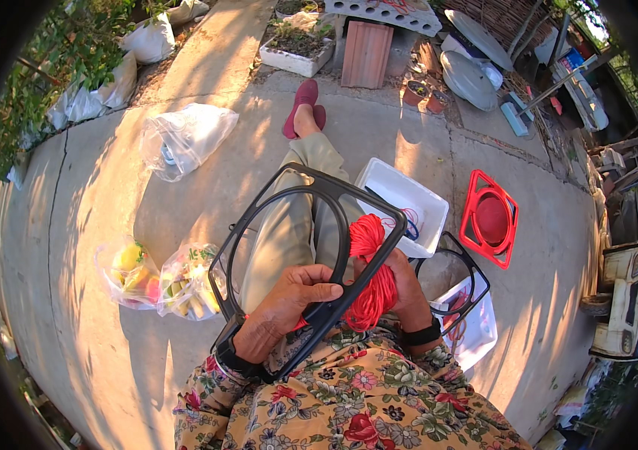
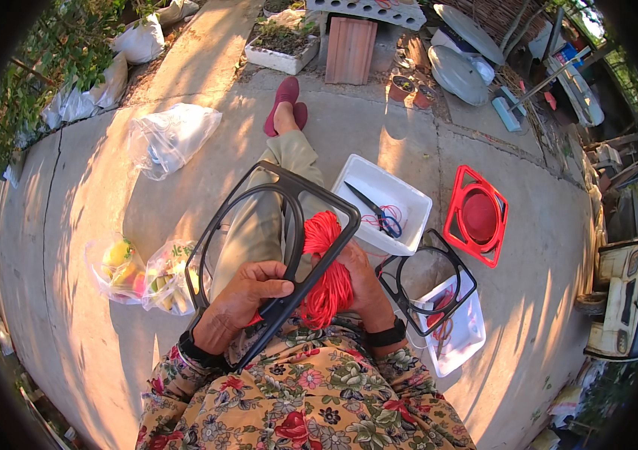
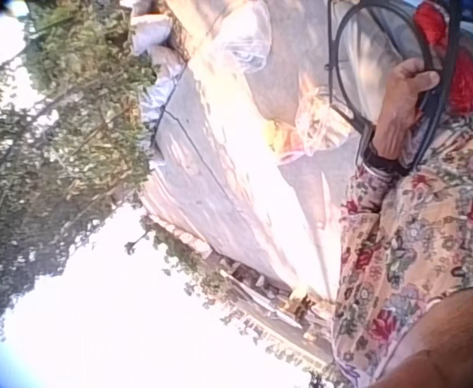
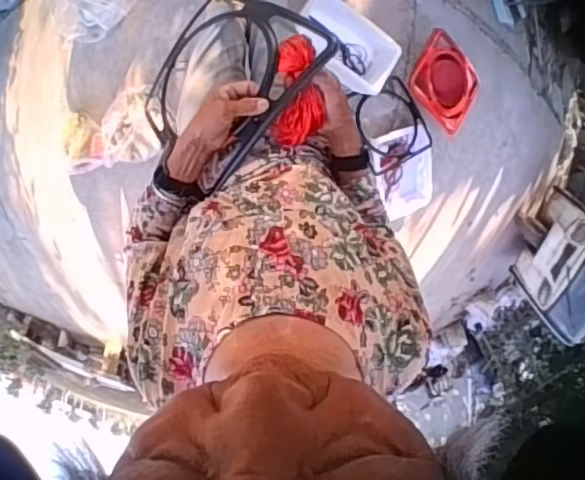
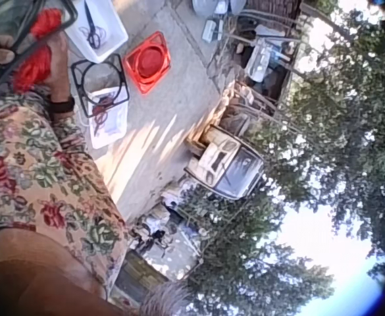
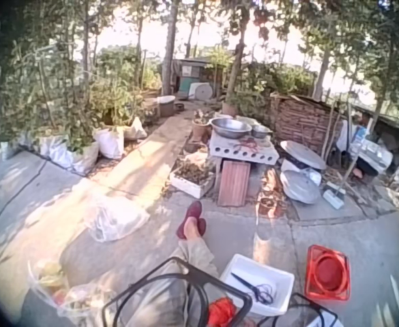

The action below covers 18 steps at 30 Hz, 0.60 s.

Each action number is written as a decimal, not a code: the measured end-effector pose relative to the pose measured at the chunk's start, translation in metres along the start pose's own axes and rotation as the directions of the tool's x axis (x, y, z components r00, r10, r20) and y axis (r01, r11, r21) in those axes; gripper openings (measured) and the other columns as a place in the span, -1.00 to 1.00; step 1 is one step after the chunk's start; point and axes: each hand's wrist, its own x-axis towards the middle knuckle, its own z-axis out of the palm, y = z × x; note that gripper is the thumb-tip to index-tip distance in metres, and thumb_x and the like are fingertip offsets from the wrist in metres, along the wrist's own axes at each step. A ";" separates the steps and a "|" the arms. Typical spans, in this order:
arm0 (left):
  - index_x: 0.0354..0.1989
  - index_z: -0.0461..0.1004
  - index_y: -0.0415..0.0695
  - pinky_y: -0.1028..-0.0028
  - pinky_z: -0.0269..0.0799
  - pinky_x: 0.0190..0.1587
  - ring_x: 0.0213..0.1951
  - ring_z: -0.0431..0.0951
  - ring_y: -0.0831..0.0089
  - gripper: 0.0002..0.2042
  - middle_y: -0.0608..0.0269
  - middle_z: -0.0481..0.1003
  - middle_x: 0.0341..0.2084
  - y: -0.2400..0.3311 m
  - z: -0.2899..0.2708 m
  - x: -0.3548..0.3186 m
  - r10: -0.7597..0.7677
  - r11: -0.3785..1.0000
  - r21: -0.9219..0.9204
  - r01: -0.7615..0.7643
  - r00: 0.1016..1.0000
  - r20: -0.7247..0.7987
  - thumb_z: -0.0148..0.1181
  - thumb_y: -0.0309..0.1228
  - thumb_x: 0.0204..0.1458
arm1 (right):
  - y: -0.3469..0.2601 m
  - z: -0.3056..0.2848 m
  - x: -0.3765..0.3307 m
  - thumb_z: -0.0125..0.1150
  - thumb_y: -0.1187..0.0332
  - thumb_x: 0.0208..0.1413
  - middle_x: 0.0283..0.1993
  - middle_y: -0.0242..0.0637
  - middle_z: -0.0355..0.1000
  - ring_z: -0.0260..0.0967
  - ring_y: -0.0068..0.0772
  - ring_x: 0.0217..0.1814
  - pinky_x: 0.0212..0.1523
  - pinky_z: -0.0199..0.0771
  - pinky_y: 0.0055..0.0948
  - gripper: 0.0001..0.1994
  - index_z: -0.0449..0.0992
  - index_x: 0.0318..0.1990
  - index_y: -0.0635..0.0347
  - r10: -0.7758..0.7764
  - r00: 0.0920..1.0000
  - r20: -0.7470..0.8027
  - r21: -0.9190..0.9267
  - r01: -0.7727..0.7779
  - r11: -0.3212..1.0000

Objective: Wrapping a red decorative cord around the outer frame of a furniture component.

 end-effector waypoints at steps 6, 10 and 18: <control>-0.27 0.50 -0.27 0.61 0.53 -0.43 -0.51 0.58 0.54 -0.86 0.22 0.58 -0.46 0.003 -0.001 -0.004 0.041 0.999 -0.008 -0.041 0.999 0.011 0.27 -0.51 0.01 | -0.014 -0.004 -0.010 -0.03 0.14 0.27 -0.41 -0.37 0.34 0.32 -0.47 -0.40 -0.37 0.44 -0.44 -0.72 0.32 -0.10 0.18 0.018 0.995 0.097 0.291 -0.046 0.956; -0.28 0.50 -0.28 0.59 0.54 -0.43 -0.50 0.59 0.52 -0.85 0.21 0.57 -0.46 0.011 0.007 -0.011 0.073 0.996 -0.053 -0.072 0.997 0.008 0.27 -0.50 0.01 | -0.037 -0.030 -0.034 -0.06 0.10 0.30 -0.34 -0.36 0.33 0.30 -0.46 -0.29 -0.23 0.44 -0.39 -0.69 0.32 -0.10 0.18 -0.113 0.988 -0.103 0.158 0.128 0.979; -0.29 0.51 -0.26 0.61 0.51 -0.44 -0.51 0.56 0.57 -0.86 0.25 0.56 -0.48 -0.001 0.005 -0.006 0.030 0.998 0.054 -0.030 1.000 0.006 0.28 -0.50 0.01 | -0.045 -0.048 -0.047 -0.04 0.09 0.29 -0.20 -0.36 0.37 0.32 -0.40 -0.17 -0.11 0.45 -0.22 -0.66 0.33 -0.03 0.18 -0.320 0.916 -0.242 0.326 0.388 0.862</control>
